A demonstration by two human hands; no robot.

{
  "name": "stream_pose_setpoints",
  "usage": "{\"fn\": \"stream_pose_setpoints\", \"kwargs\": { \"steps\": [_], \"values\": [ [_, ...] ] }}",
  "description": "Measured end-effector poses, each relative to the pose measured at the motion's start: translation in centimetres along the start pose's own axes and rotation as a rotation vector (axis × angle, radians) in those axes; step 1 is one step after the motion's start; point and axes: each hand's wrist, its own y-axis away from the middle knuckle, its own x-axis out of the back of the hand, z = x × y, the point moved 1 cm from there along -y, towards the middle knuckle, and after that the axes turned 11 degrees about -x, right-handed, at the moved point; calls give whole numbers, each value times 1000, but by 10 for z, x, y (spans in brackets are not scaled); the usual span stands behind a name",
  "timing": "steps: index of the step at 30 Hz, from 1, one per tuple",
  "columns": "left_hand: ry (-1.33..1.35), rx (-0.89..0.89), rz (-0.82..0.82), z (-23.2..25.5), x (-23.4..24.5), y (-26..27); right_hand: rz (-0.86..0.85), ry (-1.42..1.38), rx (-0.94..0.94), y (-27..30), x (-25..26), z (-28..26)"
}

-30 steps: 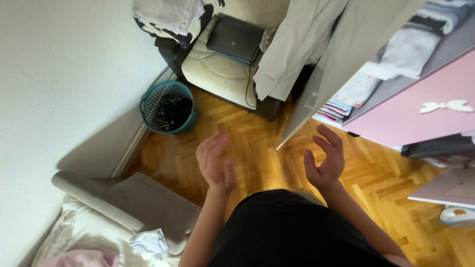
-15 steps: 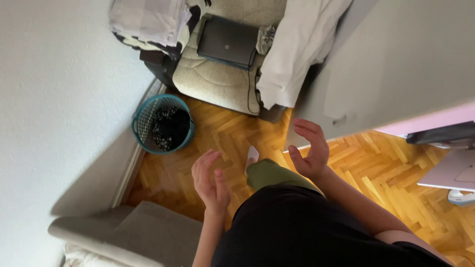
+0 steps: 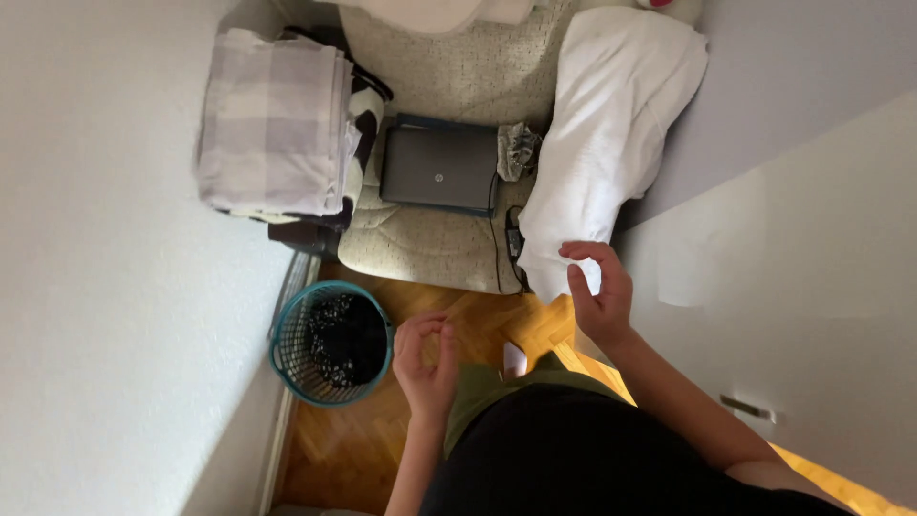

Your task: The person folds a cloth and places it in a wardrobe drawer, then puts a silver handbag on a wardrobe shelf. They later place coins and a small bottle into a white handbag and store it in the wardrobe. The person also picks up a bottle from the bed.

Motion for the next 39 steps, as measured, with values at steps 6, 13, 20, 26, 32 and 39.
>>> {"fn": "stream_pose_setpoints", "kwargs": {
  "steps": [6,13,20,26,32,39],
  "values": [
    [114,61,-163,-96,-47,-70,31,220,-303,-30,-47,81],
    [172,244,-468,-228,-108,-131,41,342,-750,-69,-129,257],
    [157,415,-630,-296,-134,-173,-144,513,-1201,-153,-169,385],
    [100,589,-715,-319,-134,-188,-384,976,-1168,-171,-162,493],
    [112,336,-757,-348,-142,-183,-579,1127,-1125,-160,-140,539],
    [121,347,-818,-339,-154,-187,-255,539,-1579,-173,-150,433]
  ]
}}
